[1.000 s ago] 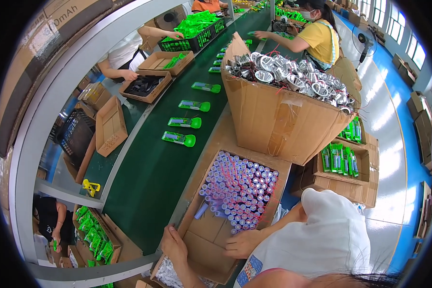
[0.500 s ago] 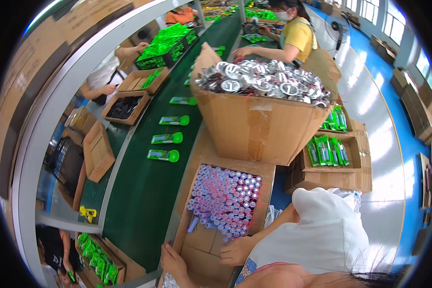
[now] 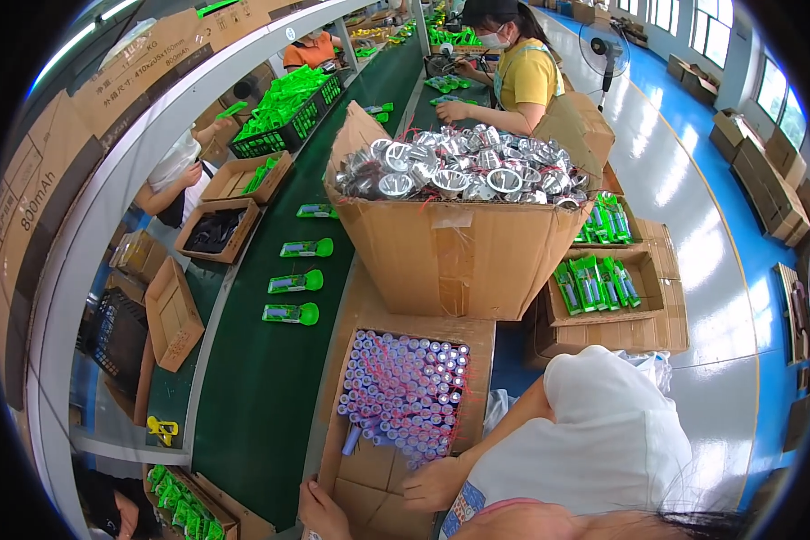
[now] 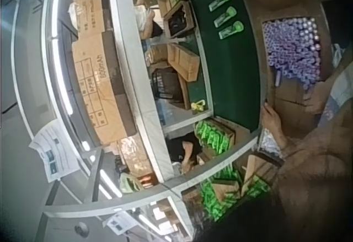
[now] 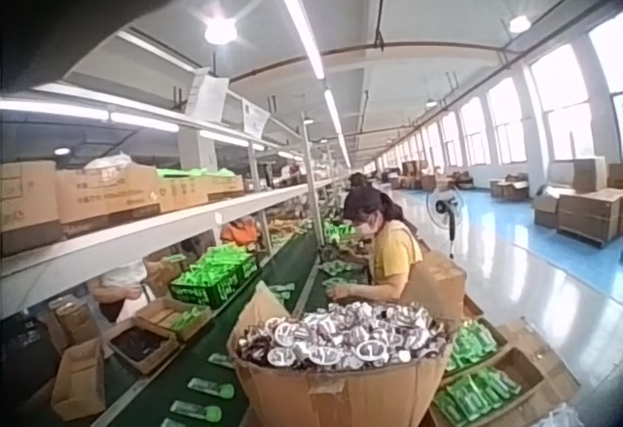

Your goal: Insert batteries into handheld fan housings and place the assembled units onto a conveyor belt.

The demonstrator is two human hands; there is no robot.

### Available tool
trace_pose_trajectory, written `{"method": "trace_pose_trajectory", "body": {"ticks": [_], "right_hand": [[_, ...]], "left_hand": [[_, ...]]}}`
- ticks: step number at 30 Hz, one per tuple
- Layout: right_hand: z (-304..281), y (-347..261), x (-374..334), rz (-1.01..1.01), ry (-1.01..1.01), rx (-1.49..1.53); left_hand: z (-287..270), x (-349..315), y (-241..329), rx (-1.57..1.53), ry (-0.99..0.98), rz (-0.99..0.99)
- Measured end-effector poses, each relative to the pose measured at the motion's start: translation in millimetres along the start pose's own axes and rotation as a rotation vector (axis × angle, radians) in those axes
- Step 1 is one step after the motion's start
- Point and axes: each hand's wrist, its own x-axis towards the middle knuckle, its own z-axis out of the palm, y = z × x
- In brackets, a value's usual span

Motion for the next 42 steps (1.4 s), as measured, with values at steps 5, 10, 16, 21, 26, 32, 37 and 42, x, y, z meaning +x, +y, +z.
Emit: {"method": "trace_pose_trajectory", "body": {"ticks": [5,10,16,21,26,32,37,42], "right_hand": [[-4,4,2,-0.034,-0.049,0.013],[-6,1,2,-0.030,-0.074,-0.007],[-2,-4,1,0.020,-0.010,-0.012],[-6,-3,5,0.015,-0.025,0.007],[-8,-2,5,0.017,-0.027,0.007],[-9,-3,4,0.036,-0.060,0.038],[-9,-4,4,0.045,-0.063,0.057],[-10,-5,4,0.024,-0.038,0.032]], "left_hand": [[-2,-2,5,-0.023,0.027,0.008],[-4,-7,14,0.070,0.164,0.136],[2,-5,9,0.001,0.162,0.074],[-9,-4,16,0.046,0.034,0.011],[-1,-1,7,0.072,-0.047,-0.088],[5,-1,-7,0.077,0.033,0.031],[-4,-1,5,0.028,-0.055,-0.003],[8,-5,-2,-0.049,0.085,0.056]]}}
